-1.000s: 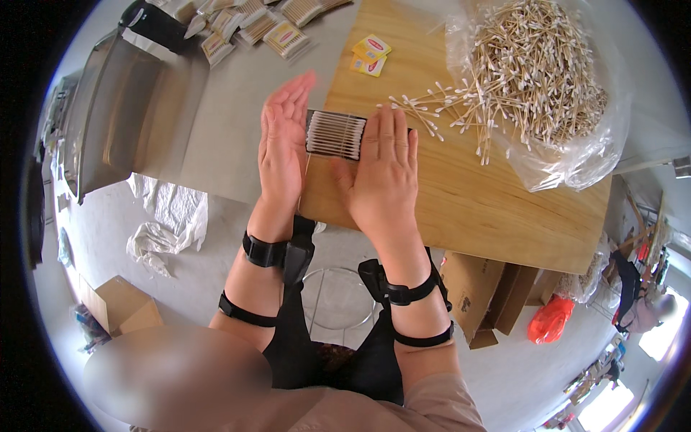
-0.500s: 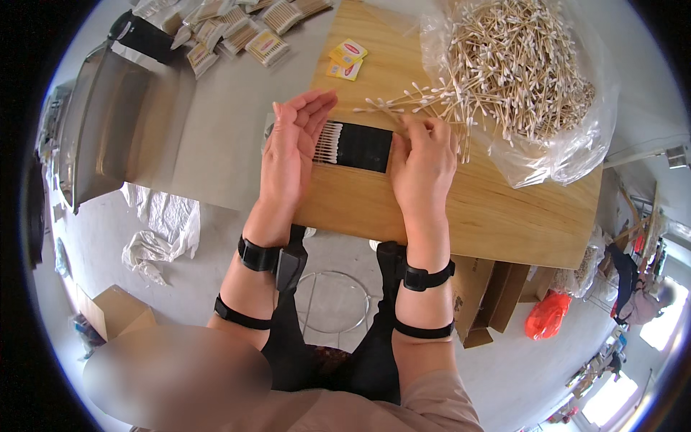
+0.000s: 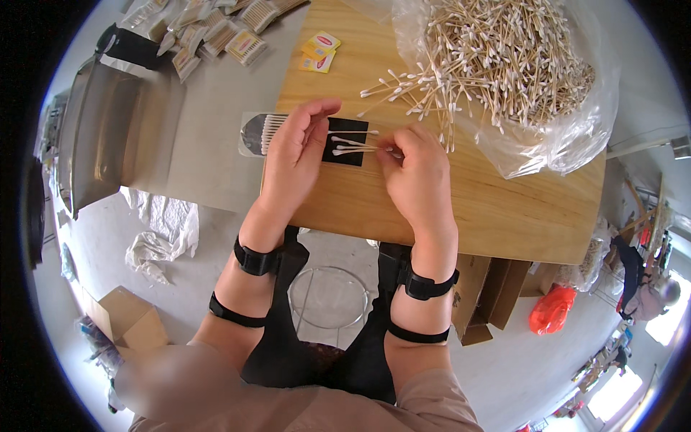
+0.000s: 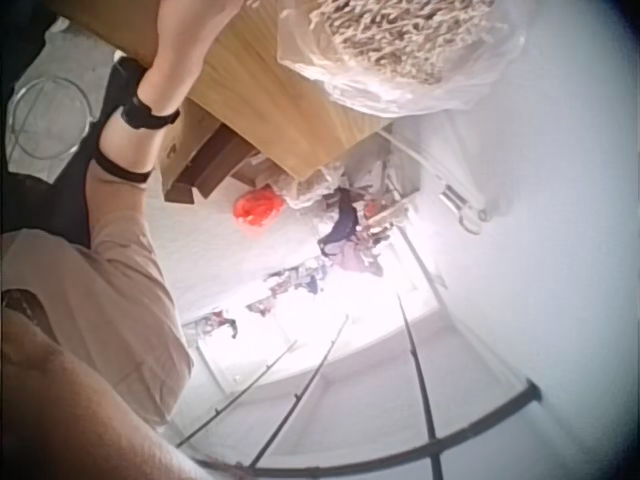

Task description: The person is seen picking up Q-tips and organizing them into a container/packaging.

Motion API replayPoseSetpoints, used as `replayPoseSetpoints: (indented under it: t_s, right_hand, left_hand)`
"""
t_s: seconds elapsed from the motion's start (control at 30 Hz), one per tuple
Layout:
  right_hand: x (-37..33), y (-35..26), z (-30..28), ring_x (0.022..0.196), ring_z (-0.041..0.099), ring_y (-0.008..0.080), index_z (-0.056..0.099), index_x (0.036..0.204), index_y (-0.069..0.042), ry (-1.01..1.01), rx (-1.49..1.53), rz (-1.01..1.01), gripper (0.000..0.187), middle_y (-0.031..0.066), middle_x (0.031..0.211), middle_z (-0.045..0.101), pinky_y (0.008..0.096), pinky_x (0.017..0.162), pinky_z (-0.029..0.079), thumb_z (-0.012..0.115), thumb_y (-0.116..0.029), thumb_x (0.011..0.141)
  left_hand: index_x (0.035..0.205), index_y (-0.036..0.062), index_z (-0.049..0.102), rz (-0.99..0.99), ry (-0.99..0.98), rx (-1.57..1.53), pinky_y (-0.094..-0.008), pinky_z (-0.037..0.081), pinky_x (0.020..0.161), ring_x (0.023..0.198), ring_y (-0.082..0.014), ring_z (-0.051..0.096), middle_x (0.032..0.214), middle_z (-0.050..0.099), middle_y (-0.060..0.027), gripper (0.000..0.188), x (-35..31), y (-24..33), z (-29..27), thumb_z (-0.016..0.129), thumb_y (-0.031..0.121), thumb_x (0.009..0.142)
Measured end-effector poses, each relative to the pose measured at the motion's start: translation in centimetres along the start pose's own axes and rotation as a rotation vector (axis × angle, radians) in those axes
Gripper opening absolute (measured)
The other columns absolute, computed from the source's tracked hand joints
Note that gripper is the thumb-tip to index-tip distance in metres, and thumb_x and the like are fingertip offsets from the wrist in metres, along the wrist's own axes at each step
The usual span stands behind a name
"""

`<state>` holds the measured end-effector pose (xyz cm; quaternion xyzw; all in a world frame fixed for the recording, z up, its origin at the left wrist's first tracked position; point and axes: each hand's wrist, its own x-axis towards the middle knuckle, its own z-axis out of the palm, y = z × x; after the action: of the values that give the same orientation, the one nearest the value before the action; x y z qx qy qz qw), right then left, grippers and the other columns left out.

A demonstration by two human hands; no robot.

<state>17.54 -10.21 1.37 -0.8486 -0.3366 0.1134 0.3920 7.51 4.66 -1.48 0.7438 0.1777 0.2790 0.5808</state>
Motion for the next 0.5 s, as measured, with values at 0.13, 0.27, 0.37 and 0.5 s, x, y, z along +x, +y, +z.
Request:
replayPoseSetpoints:
  t_s: [0.13,0.27,0.37,0.5]
  right_hand:
    - [-0.1,0.0,-0.2,0.078,0.059,0.0306,0.064,0.082,-0.002,0.048,0.107,0.111,0.008,0.0109,0.08,0.061,0.0389,0.069,0.048,0.069,0.001,0.076]
    - [0.0,1.4,-0.2,0.077,0.059,0.0311,0.065,0.082,-0.001,0.169,-0.022,0.007,0.005,0.0113,0.08,0.061,0.039,0.067,0.047,0.068,-0.001,0.079]
    - [0.0,1.8,-0.3,0.077,0.059,0.0315,0.065,0.082,-0.001,0.206,-0.036,0.026,0.004,0.0114,0.08,0.061,0.039,0.067,0.047,0.068,-0.002,0.079]
    - [0.0,2.1,-0.5,0.077,0.06,0.0311,0.065,0.084,-0.002,0.204,-0.056,0.025,0.006,0.0109,0.08,0.061,0.0389,0.067,0.047,0.068,-0.001,0.079]
  left_hand:
    - [0.114,0.0012,0.057,0.075,-0.012,0.16,-0.0352,0.051,0.077,0.089,-0.0317,0.063,0.1,0.065,-0.0169,0.026,0.0,0.2,0.7,0.057,-0.005,0.089]
    - [0.111,0.002,0.058,0.119,-0.054,0.291,-0.0378,0.051,0.076,0.089,-0.0335,0.063,0.1,0.066,-0.0162,0.031,0.4,0.9,0.8,0.066,-0.004,0.081]
    - [0.103,0.0027,0.059,0.144,-0.077,0.37,-0.0388,0.05,0.074,0.086,-0.0335,0.062,0.094,0.064,-0.0146,0.031,1.0,1.5,0.8,0.073,0.0,0.075]
    - [0.091,0.0028,0.06,0.091,-0.217,0.476,-0.0397,0.048,0.073,0.085,-0.0334,0.058,0.088,0.061,-0.0126,0.027,1.4,2.8,0.2,0.076,0.002,0.07]
